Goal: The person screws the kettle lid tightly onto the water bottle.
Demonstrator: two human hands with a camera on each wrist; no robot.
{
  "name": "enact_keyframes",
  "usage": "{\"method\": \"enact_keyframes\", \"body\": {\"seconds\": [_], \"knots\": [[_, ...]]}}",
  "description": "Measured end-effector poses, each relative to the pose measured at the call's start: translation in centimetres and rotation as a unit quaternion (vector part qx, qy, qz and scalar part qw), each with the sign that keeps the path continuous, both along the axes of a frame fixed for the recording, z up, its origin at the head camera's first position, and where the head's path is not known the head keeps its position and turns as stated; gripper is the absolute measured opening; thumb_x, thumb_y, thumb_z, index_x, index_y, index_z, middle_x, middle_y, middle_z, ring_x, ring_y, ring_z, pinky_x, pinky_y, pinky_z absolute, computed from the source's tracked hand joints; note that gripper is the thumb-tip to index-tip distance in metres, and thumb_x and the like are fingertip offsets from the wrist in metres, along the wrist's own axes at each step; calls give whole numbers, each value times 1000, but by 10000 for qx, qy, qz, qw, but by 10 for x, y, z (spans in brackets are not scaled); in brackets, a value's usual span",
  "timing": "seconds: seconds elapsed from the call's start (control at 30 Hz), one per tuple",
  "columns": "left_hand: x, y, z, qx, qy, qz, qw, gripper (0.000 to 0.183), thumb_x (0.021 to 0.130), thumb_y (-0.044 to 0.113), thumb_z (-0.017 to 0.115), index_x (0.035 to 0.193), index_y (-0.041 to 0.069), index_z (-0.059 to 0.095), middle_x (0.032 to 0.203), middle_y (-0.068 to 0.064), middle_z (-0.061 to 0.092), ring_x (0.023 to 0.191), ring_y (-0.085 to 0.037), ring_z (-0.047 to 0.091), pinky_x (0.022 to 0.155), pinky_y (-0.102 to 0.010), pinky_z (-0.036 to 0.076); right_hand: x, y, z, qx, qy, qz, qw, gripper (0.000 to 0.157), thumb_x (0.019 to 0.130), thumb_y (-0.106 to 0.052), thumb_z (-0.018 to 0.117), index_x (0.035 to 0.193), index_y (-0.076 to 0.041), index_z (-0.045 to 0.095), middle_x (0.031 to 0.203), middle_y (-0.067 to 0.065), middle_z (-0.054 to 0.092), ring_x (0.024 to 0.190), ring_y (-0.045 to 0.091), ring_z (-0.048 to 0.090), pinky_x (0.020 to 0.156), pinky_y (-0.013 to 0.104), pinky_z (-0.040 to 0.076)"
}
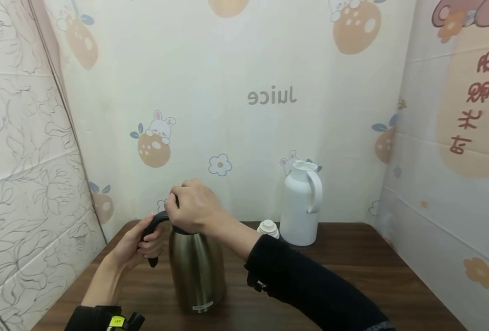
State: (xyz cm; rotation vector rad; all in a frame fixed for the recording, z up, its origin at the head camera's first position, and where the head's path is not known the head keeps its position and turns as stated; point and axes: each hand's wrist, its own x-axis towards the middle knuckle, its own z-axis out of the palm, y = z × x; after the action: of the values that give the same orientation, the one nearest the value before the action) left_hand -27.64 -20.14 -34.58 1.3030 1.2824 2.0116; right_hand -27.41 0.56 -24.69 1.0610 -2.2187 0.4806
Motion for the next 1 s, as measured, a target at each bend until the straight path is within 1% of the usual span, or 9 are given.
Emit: {"method": "enact_keyframes", "body": {"seconds": [0.17,0.27,0.37,0.5,0.63,0.77,0.87,0.93,1.0], "knots": [[0,-3,-1,-7,161,131,9998,46,111,27,7,75,8,27,56,3,21,42,-12,16,38,-33,7,9,-14,-3,-263,126,-892,9956,32,89,-25,43,59,-20,53,58,-3,49,59,15,43,51,26,37],[0,-6,-3,19,248,171,9995,45,111,26,6,75,6,26,56,3,21,42,-13,16,38,-33,8,12,-23,-5,-289,204,-1279,9912,35,88,-26,44,53,-18,46,54,1,44,54,18,39,46,27,32],[1,-10,-4,91,291,92,9995,45,111,25,5,75,4,24,56,2,22,41,-13,16,37,-32,9,13,-28,-5,-190,137,-1353,9905,38,90,-28,43,54,-18,46,55,1,44,54,18,39,45,27,32],[2,-14,-5,139,323,-35,9994,46,110,25,4,75,4,23,56,2,22,41,-13,16,37,-32,10,14,-27,-3,103,-264,-1209,9923,40,96,-38,38,63,-20,52,64,-1,48,61,16,42,47,28,36],[0,-12,-4,63,256,-111,9996,47,110,28,4,75,6,25,56,3,22,41,-13,16,38,-32,9,12,-14,0,517,-540,-879,9933,42,100,-49,34,79,-22,59,78,-5,52,73,12,46,53,28,43],[-2,-8,-2,-1,209,-185,9996,47,110,31,4,75,8,26,56,3,22,41,-12,16,39,-32,9,6,5,2,895,-549,-148,9944,48,100,-57,33,106,-21,65,100,-7,60,91,9,51,70,29,50],[-3,-6,-3,-18,184,-235,9996,48,110,32,5,75,8,26,56,4,22,42,-12,16,39,-32,9,0,20,4,1205,-495,514,9901,53,101,-57,33,126,-18,60,119,-4,60,108,10,49,87,33,50],[-4,-4,-3,-51,156,-270,9995,48,110,34,6,75,9,27,57,4,21,42,-12,16,40,-33,9,-4,29,4,1418,-357,897,9852,53,102,-54,34,134,-16,55,128,-2,57,117,11,46,96,35,47],[-4,-3,-4,-75,141,-292,9994,48,110,34,6,75,10,27,57,4,21,42,-13,16,41,-34,9,-9,37,5,1579,-207,1208,9798,52,103,-49,35,138,-14,51,134,1,54,122,12,44,101,36,45]]}}
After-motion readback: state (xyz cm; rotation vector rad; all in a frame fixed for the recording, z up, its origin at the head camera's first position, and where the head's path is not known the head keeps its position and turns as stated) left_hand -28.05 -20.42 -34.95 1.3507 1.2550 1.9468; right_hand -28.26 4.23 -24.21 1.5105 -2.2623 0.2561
